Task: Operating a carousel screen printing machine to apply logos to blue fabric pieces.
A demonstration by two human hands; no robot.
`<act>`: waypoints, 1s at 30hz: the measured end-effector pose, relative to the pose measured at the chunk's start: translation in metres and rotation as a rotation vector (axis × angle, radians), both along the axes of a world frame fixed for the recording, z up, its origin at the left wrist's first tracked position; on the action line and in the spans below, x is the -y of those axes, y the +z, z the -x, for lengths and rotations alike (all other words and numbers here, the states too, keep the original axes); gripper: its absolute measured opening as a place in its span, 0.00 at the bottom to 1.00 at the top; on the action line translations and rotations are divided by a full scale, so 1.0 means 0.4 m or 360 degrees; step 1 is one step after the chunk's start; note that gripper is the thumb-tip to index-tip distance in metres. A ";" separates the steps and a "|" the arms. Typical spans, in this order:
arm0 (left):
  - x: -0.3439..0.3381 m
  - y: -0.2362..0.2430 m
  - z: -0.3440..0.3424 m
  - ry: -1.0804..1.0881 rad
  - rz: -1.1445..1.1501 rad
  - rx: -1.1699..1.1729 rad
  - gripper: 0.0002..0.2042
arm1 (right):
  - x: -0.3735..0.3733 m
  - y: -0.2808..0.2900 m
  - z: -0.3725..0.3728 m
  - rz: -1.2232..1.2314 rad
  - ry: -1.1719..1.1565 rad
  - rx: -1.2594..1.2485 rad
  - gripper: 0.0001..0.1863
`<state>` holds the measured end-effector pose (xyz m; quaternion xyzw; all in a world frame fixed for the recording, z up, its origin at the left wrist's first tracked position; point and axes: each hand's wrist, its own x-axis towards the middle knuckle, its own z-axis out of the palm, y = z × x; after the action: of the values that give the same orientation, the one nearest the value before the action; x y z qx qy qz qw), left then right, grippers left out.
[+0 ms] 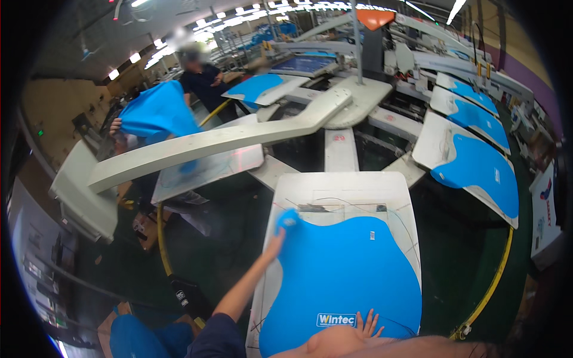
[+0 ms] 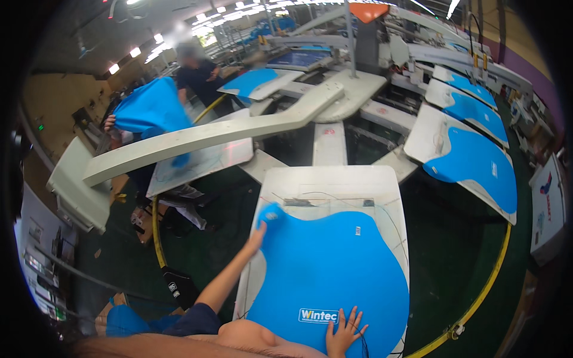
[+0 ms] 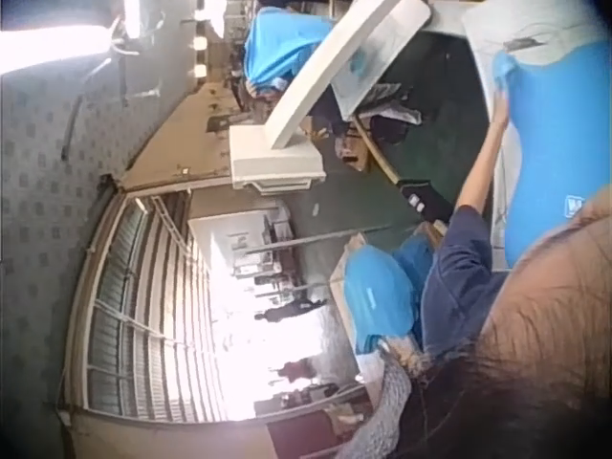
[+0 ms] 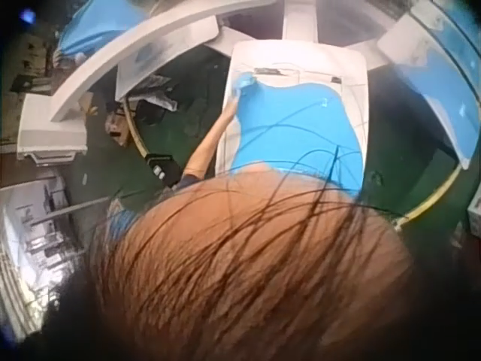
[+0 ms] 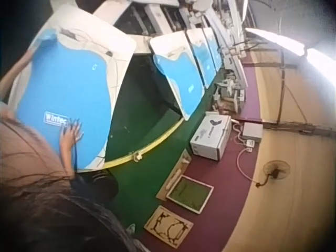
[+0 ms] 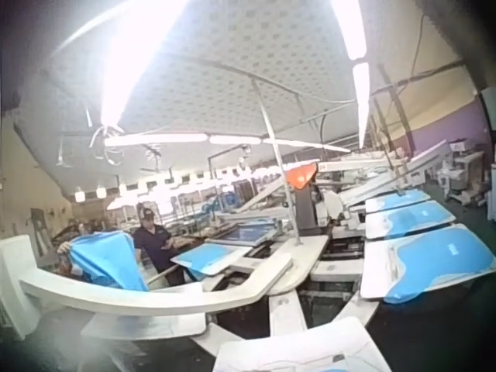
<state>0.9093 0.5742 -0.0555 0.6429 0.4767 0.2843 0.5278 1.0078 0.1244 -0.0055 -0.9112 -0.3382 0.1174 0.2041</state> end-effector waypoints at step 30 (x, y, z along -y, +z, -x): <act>1.318 0.528 1.181 -0.0502 0.0902 0.2787 0.30 | -0.389 0.590 0.461 -0.2141 0.1110 0.0544 0.20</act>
<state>0.4367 0.0468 0.1555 0.1041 -0.1321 0.4659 0.8687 0.8235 0.2802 0.2306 -0.4376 -0.6307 -0.1980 0.6095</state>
